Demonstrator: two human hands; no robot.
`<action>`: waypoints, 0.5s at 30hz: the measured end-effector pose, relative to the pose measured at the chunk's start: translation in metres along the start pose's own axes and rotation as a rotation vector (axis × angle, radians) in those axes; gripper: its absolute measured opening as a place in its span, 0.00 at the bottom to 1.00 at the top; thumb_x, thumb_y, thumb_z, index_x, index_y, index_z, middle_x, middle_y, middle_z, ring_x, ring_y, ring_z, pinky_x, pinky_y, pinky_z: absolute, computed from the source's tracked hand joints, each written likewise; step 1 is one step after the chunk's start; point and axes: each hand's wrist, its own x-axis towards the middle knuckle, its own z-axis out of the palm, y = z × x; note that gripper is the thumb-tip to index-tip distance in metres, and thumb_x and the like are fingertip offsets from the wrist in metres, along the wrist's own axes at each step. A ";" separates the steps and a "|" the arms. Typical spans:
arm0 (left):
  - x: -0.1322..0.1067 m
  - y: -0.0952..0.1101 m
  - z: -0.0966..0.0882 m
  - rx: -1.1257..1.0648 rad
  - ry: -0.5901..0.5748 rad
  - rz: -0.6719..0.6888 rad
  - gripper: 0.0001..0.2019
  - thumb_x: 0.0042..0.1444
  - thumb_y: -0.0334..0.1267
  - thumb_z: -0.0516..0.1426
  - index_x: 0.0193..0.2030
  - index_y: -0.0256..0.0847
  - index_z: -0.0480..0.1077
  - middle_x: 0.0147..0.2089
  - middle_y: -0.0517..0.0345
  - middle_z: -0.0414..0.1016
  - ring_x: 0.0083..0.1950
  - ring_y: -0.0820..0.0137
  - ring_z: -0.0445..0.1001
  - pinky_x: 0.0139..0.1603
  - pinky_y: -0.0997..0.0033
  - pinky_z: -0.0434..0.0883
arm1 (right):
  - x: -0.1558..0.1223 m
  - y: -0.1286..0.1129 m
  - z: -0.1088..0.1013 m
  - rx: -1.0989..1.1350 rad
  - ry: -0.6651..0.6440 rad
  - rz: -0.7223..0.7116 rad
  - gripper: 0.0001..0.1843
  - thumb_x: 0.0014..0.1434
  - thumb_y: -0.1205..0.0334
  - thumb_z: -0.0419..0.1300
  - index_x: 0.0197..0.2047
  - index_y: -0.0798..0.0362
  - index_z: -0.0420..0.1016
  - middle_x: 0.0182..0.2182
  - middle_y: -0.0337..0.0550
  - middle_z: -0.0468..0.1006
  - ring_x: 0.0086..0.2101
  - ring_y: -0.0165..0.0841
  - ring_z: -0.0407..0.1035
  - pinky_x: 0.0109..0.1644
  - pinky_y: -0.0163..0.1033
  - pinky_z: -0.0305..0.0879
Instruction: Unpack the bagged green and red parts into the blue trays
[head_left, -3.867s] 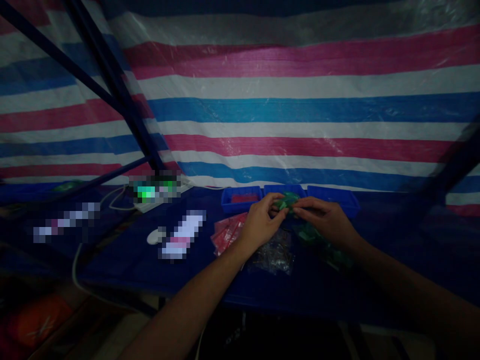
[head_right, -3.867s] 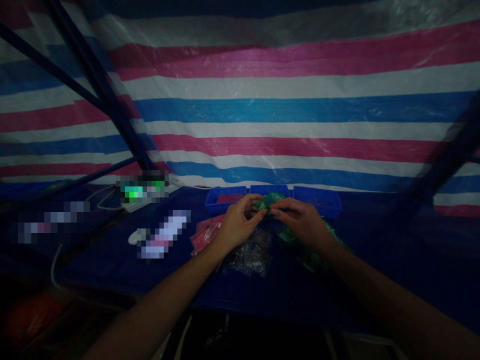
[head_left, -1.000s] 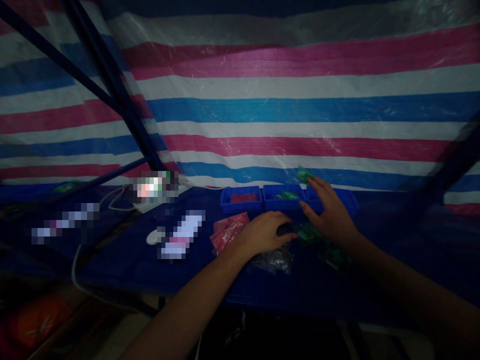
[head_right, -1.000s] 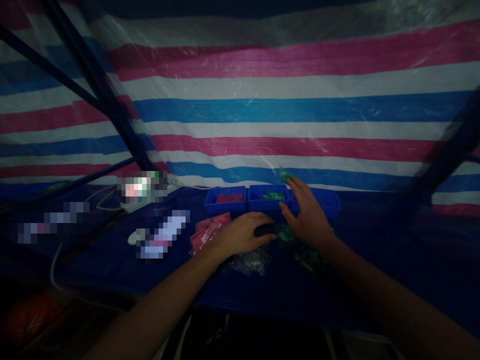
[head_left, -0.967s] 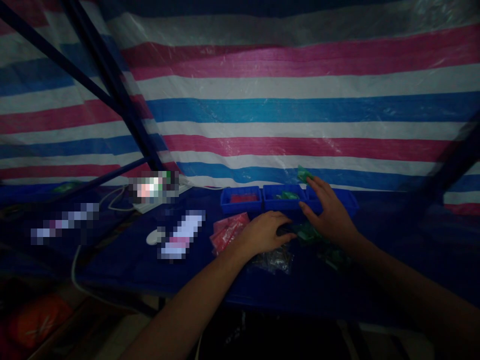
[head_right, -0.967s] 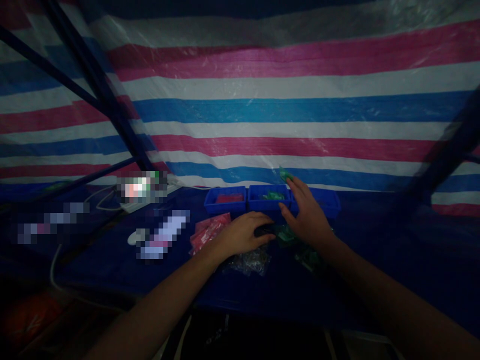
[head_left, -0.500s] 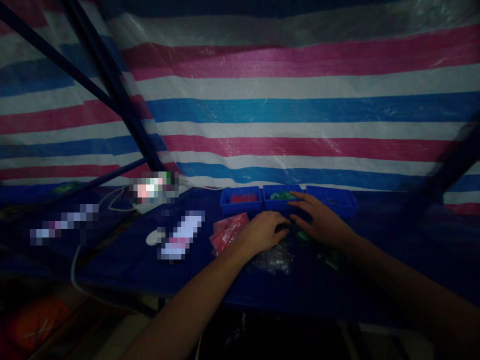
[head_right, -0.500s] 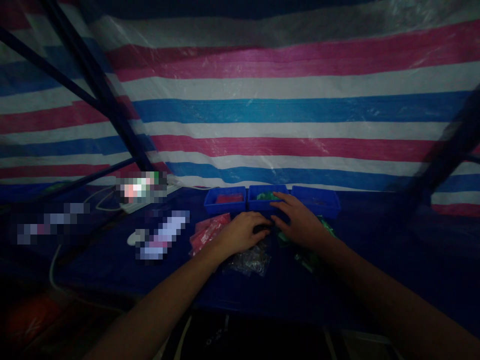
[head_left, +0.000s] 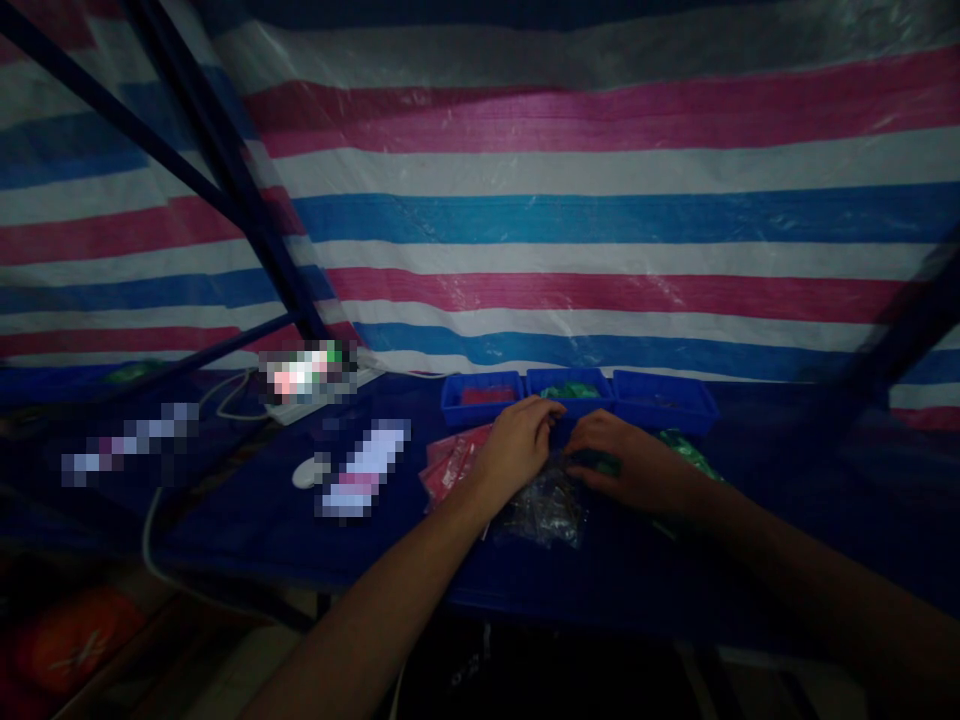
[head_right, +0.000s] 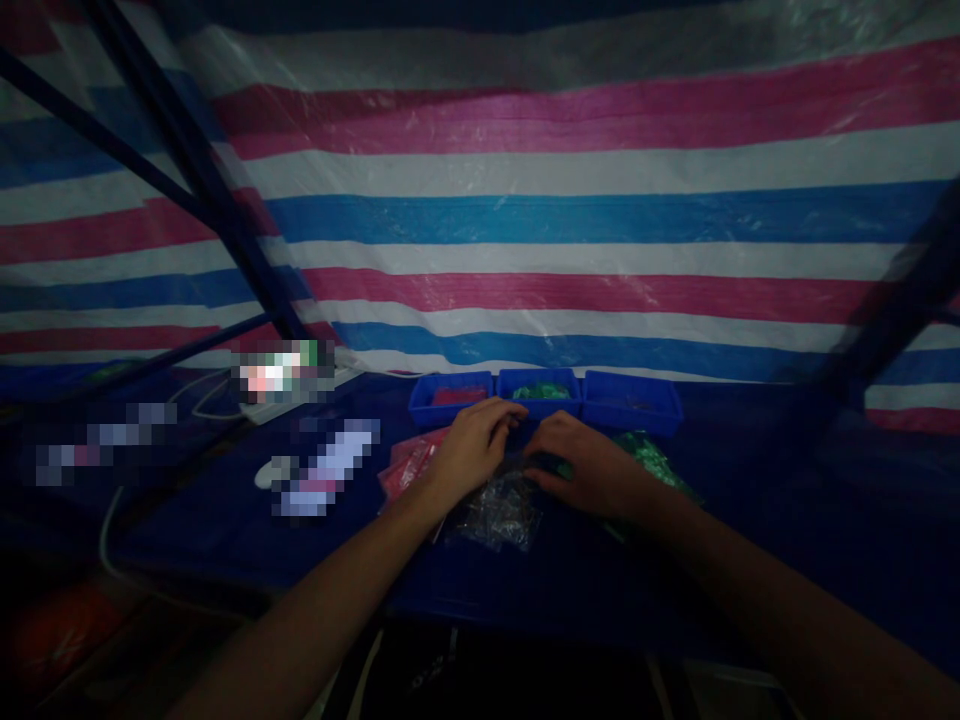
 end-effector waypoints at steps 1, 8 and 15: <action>0.000 0.000 0.000 -0.002 0.006 0.000 0.17 0.62 0.22 0.50 0.52 0.39 0.74 0.51 0.51 0.78 0.51 0.66 0.77 0.57 0.62 0.74 | 0.000 -0.002 0.000 0.011 -0.010 -0.011 0.12 0.63 0.60 0.63 0.51 0.48 0.77 0.46 0.47 0.79 0.51 0.41 0.68 0.58 0.51 0.67; -0.001 0.001 0.002 0.011 0.007 0.001 0.16 0.63 0.23 0.51 0.51 0.38 0.74 0.51 0.51 0.79 0.53 0.65 0.76 0.59 0.60 0.73 | -0.002 0.000 0.002 0.026 -0.082 -0.023 0.17 0.58 0.59 0.68 0.51 0.49 0.77 0.48 0.48 0.78 0.53 0.43 0.68 0.59 0.51 0.65; 0.000 0.002 0.001 -0.006 -0.010 -0.003 0.14 0.64 0.25 0.52 0.51 0.39 0.75 0.51 0.51 0.79 0.52 0.64 0.77 0.59 0.58 0.73 | 0.001 0.001 0.006 -0.061 -0.072 -0.002 0.10 0.60 0.69 0.62 0.44 0.49 0.79 0.43 0.47 0.80 0.48 0.41 0.71 0.56 0.49 0.66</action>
